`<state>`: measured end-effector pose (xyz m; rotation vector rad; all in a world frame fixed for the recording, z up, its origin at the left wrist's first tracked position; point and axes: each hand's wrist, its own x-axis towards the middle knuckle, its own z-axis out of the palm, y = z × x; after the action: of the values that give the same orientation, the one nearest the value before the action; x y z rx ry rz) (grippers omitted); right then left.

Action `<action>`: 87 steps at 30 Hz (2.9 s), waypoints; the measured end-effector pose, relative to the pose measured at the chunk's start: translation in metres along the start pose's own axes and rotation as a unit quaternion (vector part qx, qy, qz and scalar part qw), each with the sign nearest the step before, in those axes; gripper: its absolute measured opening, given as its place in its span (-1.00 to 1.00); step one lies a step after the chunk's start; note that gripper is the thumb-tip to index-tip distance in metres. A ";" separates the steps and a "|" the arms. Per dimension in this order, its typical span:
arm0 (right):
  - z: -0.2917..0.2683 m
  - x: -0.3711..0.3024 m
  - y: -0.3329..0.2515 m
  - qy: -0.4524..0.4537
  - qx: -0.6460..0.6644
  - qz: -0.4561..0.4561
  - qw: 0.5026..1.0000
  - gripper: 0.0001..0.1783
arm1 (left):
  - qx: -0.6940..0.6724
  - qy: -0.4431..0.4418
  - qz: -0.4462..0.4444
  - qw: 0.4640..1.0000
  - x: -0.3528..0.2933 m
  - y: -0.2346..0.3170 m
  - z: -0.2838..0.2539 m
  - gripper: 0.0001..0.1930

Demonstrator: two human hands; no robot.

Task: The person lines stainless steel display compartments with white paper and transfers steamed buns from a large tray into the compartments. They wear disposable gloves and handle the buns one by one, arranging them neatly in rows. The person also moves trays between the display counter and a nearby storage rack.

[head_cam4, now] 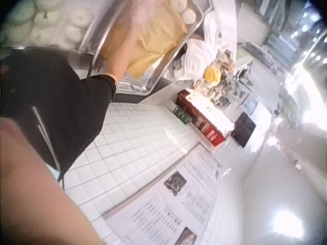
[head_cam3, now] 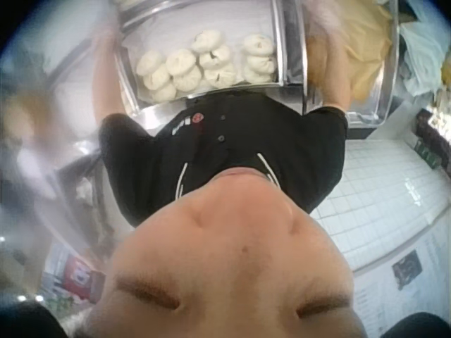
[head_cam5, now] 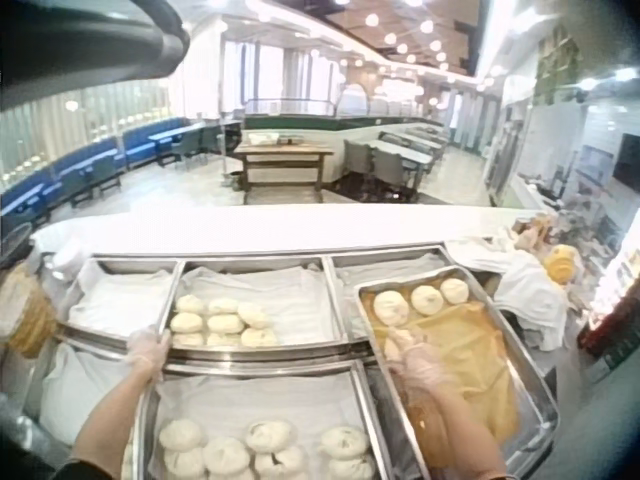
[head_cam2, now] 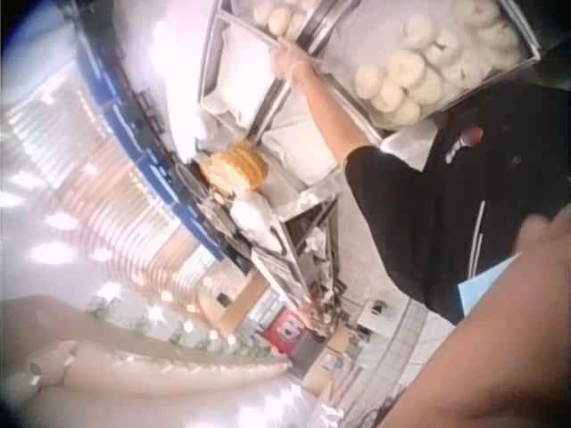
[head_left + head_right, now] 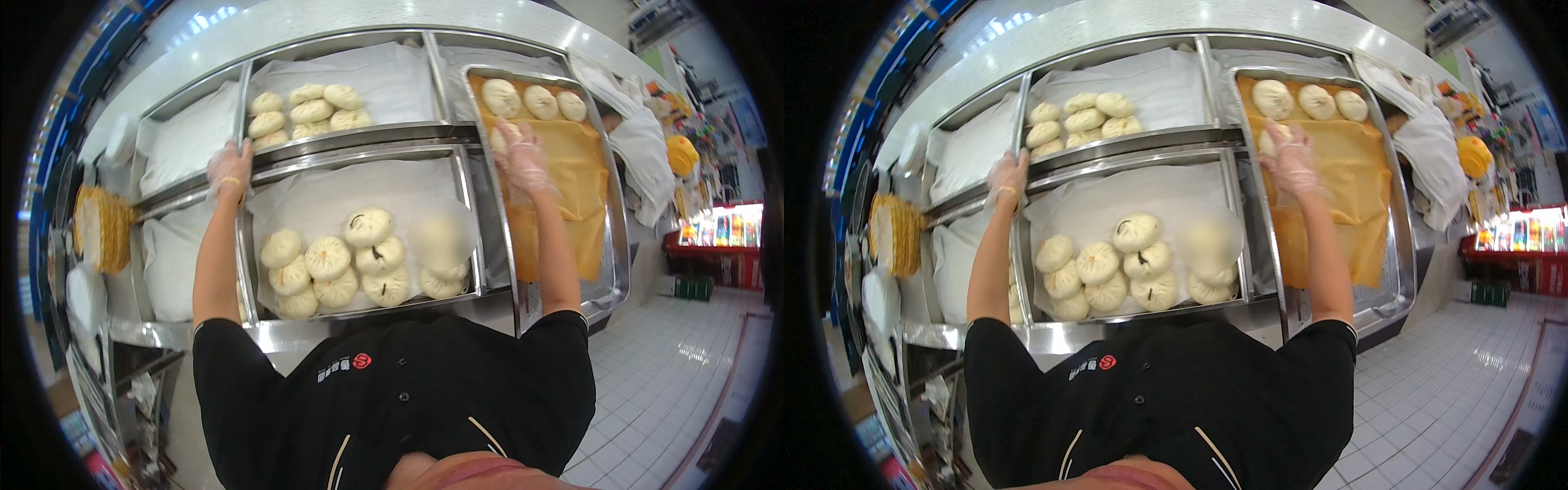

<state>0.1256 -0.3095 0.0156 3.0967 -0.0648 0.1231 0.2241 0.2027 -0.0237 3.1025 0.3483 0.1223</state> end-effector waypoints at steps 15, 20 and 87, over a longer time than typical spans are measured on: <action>0.014 0.005 0.091 -0.007 0.985 0.034 0.169 -0.38 | -0.024 -0.049 -0.010 0.998 -0.006 0.005 -0.015 -0.46; -0.042 0.053 0.030 -0.121 0.927 0.011 0.355 -0.32 | -0.024 -0.008 -0.009 1.000 -0.005 -0.003 -0.005 -0.46; 0.046 0.160 -0.164 -0.100 0.113 -0.072 0.986 -0.34 | -0.016 -0.007 0.004 1.000 0.007 -0.002 0.005 -0.49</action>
<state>0.2960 -0.1539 -0.0239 3.3134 0.1805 -0.2003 0.2309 0.2067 -0.0282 3.0716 0.3289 0.1045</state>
